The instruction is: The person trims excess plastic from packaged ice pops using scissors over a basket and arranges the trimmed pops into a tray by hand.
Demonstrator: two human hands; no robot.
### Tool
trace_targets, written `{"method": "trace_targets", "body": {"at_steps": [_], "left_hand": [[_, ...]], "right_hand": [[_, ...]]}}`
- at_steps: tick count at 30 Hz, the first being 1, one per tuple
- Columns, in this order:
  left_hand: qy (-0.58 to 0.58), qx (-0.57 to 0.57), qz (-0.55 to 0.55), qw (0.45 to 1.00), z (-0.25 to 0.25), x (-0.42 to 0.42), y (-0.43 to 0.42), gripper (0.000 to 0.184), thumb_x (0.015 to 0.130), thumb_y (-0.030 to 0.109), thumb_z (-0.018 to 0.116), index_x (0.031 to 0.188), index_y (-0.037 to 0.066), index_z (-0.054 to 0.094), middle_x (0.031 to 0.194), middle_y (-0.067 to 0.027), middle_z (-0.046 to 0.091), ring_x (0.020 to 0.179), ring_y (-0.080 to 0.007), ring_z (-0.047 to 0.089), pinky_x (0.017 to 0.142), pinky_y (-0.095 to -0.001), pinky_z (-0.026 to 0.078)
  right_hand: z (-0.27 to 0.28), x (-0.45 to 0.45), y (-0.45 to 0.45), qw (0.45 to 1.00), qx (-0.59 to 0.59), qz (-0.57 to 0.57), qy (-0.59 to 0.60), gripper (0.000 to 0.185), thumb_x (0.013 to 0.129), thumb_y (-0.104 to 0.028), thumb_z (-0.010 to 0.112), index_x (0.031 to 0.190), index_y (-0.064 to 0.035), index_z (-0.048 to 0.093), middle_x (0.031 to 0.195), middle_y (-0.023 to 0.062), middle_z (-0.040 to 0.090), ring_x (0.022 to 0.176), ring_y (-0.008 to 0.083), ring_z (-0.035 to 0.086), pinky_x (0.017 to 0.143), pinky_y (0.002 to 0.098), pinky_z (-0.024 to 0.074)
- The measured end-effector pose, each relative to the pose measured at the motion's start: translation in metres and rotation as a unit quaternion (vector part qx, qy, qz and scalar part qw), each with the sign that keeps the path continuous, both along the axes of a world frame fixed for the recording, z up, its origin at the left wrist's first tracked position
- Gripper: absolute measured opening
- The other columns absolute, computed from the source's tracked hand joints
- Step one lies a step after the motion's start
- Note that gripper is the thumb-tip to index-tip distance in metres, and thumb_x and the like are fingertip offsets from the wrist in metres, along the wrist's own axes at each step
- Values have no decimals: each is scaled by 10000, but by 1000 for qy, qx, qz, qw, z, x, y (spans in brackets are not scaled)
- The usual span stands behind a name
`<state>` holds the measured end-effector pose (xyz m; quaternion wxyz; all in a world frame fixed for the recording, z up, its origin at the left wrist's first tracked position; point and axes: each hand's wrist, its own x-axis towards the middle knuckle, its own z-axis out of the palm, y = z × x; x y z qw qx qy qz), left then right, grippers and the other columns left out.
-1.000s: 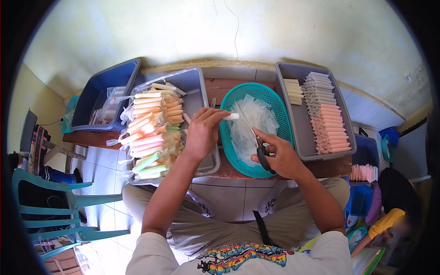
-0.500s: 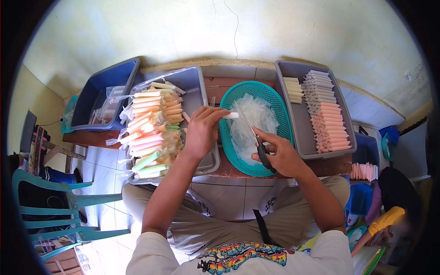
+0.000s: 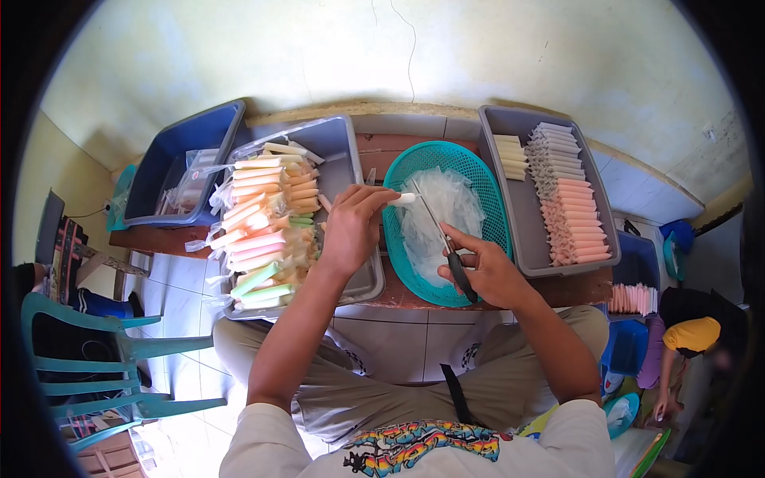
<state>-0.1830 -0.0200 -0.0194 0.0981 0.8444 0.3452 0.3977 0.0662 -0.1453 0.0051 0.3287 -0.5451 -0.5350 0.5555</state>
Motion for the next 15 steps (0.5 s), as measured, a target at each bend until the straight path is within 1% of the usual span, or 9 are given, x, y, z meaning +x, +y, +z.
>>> {"method": "trace_targets", "body": {"at_steps": [4, 7, 9, 15], "left_hand": [[-1, -1, -2, 1000, 0, 1, -1, 269, 924, -54, 717, 1153, 65, 792, 1120, -91, 799, 1039, -312, 730, 936, -442, 559], [-7, -8, 8, 1000, 0, 0, 0, 285, 916, -62, 716, 1157, 72, 792, 1125, -92, 800, 1032, -313, 729, 933, -445, 557], [-12, -15, 16, 1000, -1, -2, 0, 296, 911, -67, 716, 1159, 76, 792, 1127, -93, 800, 1029, -315, 729, 934, -447, 555], [-12, 1, -3, 1000, -1, -2, 2, 311, 900, -86, 714, 1152, 78, 792, 1120, -91, 800, 1024, -315, 729, 933, -447, 550]], "right_hand": [[2, -3, 3, 1000, -4, -5, -7, 819, 991, -145, 830, 1697, -103, 417, 1203, 83, 629, 811, 95, 643, 674, 272, 554], [4, -6, 5, 1000, -4, -13, 8, 809, 994, -142, 826, 1695, -110, 423, 1214, 77, 617, 817, 98, 643, 673, 273, 553], [10, -6, 5, 998, -37, -11, 49, 794, 994, -130, 823, 1691, -129, 440, 1227, 69, 602, 831, 96, 642, 673, 268, 552], [6, -3, 4, 996, -42, -13, 84, 774, 991, -107, 823, 1679, -170, 473, 1235, 57, 592, 844, 83, 639, 671, 255, 548]]}}
